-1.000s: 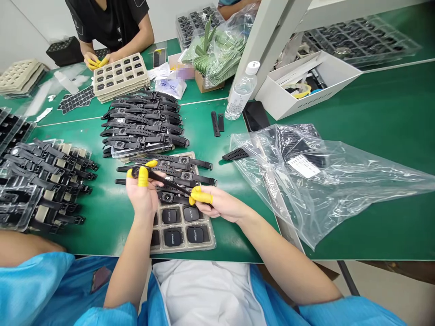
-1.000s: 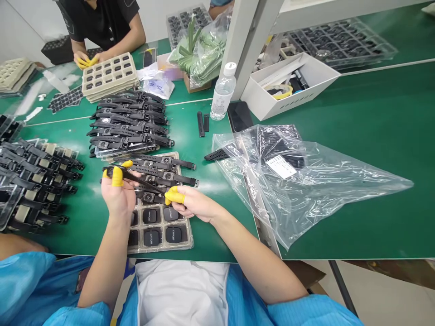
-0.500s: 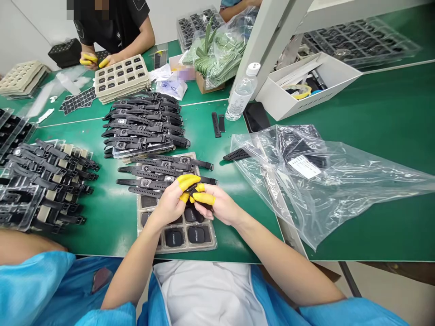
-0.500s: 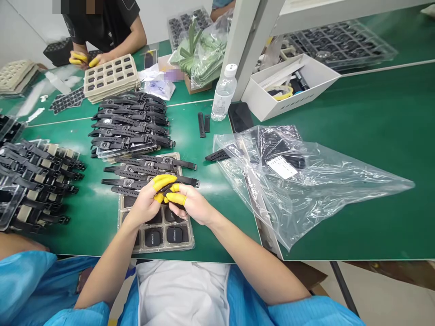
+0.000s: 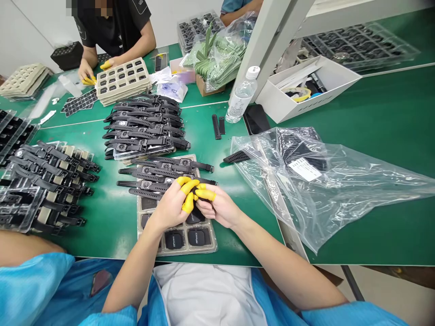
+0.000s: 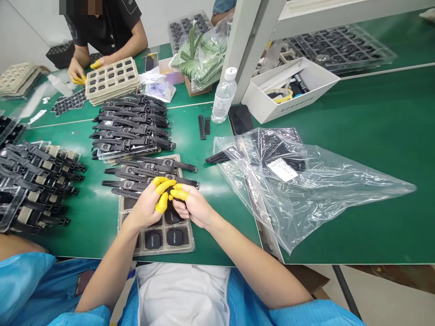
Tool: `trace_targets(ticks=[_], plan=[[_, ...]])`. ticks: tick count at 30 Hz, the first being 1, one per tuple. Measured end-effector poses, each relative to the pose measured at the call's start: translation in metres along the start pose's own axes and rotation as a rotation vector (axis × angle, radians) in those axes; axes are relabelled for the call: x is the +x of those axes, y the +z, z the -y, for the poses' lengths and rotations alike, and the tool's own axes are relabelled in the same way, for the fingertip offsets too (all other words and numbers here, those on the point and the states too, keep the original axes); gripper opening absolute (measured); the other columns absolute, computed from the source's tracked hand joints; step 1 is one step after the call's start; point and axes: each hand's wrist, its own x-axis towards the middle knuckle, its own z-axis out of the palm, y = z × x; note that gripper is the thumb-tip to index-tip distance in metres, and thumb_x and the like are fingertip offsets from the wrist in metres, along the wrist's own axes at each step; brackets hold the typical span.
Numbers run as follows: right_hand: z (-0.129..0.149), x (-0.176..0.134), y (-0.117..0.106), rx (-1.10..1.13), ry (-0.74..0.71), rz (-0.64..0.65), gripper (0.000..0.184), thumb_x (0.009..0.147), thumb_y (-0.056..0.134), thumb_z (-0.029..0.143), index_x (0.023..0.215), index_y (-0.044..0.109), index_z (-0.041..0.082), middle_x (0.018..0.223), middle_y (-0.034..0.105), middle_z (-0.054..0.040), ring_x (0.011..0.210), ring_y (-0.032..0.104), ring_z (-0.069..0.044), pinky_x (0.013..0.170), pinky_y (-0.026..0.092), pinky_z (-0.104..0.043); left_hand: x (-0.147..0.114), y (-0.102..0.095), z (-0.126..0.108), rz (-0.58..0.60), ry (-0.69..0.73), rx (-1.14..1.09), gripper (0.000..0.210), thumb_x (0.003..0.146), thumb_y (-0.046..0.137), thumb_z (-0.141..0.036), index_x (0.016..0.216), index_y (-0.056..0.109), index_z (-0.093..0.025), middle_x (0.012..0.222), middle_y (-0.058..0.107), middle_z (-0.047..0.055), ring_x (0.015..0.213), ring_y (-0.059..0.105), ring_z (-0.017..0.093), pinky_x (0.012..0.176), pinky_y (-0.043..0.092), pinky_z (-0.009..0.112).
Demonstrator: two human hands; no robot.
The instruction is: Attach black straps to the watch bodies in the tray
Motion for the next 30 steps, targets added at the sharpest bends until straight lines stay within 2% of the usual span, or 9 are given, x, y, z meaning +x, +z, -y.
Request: trace_targets(ticks=[5, 9, 14, 16, 19, 22, 26, 28, 30], plan=[[0.002, 0.000, -0.002, -0.087, 0.048, -0.002, 0.032, 0.082, 0.074, 0.044, 0.086, 0.051, 0.022, 0.046, 0.037, 0.0124, 0.039, 0.018, -0.005, 0.037, 0.014, -0.017, 0.000, 0.000, 0.002, 0.053, -0.018, 0.061, 0.043, 0.101, 0.043, -0.019, 0.142, 0.055, -0.018, 0.124, 0.062, 0.015, 0.119, 0.060, 0.028, 0.102, 0.055, 0.045], [0.001, -0.001, -0.004, -0.184, -0.081, 0.034, 0.037, 0.087, 0.070, 0.055, 0.087, 0.049, 0.024, 0.049, 0.041, 0.0111, 0.039, 0.027, -0.008, 0.039, 0.023, -0.021, 0.002, -0.006, -0.004, 0.034, -0.017, -0.059, 0.046, 0.103, 0.047, -0.023, 0.149, 0.046, -0.022, 0.135, 0.062, 0.015, 0.127, 0.060, 0.026, 0.107, 0.054, 0.042], [0.011, -0.006, -0.011, -0.860, -0.453, 0.002, 0.025, 0.095, 0.065, 0.047, 0.097, 0.060, 0.023, 0.079, 0.064, -0.0005, 0.064, 0.054, -0.016, 0.061, 0.041, -0.029, -0.005, -0.039, -0.012, 0.019, -0.097, 0.148, 0.050, 0.102, 0.047, -0.022, 0.152, 0.043, -0.023, 0.142, 0.062, 0.013, 0.129, 0.062, 0.027, 0.107, 0.055, 0.042], [0.017, -0.007, -0.015, -1.126, -0.462, 0.017, 0.019, 0.100, 0.058, 0.042, 0.098, 0.062, 0.023, 0.080, 0.065, -0.0013, 0.065, 0.054, -0.018, 0.063, 0.040, -0.031, -0.012, -0.059, -0.009, 0.038, -0.135, 0.328, 0.043, 0.100, 0.048, -0.021, 0.142, 0.054, -0.022, 0.133, 0.068, 0.013, 0.120, 0.067, 0.028, 0.101, 0.057, 0.042], [0.024, -0.006, -0.022, -1.317, -0.422, 0.037, 0.021, 0.103, 0.052, 0.041, 0.100, 0.064, 0.024, 0.075, 0.065, -0.0012, 0.063, 0.055, -0.019, 0.063, 0.039, -0.031, -0.026, -0.087, 0.000, 0.156, -0.156, 0.549, 0.032, 0.094, 0.048, -0.015, 0.115, 0.071, -0.022, 0.109, 0.075, 0.011, 0.097, 0.070, 0.029, 0.086, 0.058, 0.042], [0.031, -0.002, -0.040, -1.430, -0.514, -0.173, 0.022, 0.104, 0.047, 0.035, 0.105, 0.066, 0.025, 0.095, 0.069, -0.0081, 0.082, 0.063, -0.025, 0.074, 0.048, -0.037, -0.044, -0.108, 0.010, 0.260, -0.175, 0.570, 0.036, 0.090, 0.046, -0.011, 0.109, 0.074, -0.025, 0.109, 0.076, 0.009, 0.095, 0.069, 0.028, 0.084, 0.055, 0.041], [0.043, 0.005, -0.082, -1.591, -0.653, -0.740, 0.041, 0.093, 0.043, 0.014, 0.128, 0.063, 0.012, 0.127, 0.057, -0.0245, 0.119, 0.056, -0.039, 0.097, 0.049, -0.052, -0.070, -0.123, 0.029, 0.310, -0.334, 0.450, 0.031, 0.094, 0.048, -0.020, 0.104, 0.077, -0.024, 0.109, 0.077, 0.009, 0.097, 0.069, 0.027, 0.084, 0.055, 0.040], [0.045, 0.009, -0.105, -1.624, -0.661, -0.876, 0.053, 0.085, 0.049, 0.011, 0.136, 0.060, 0.010, 0.135, 0.051, -0.0265, 0.124, 0.052, -0.043, 0.099, 0.048, -0.058, -0.079, -0.125, 0.039, 0.373, -0.414, 0.326, 0.030, 0.097, 0.048, -0.025, 0.103, 0.077, -0.023, 0.109, 0.077, 0.009, 0.099, 0.070, 0.027, 0.088, 0.056, 0.040], [0.044, 0.014, -0.121, -1.665, -0.642, -0.905, 0.057, 0.081, 0.051, 0.011, 0.137, 0.062, 0.011, 0.138, 0.049, -0.0260, 0.124, 0.050, -0.046, 0.098, 0.047, -0.064, -0.085, -0.122, 0.048, 0.414, -0.481, 0.206, 0.029, 0.099, 0.047, -0.028, 0.105, 0.075, -0.023, 0.110, 0.077, 0.008, 0.102, 0.071, 0.026, 0.092, 0.056, 0.039]])
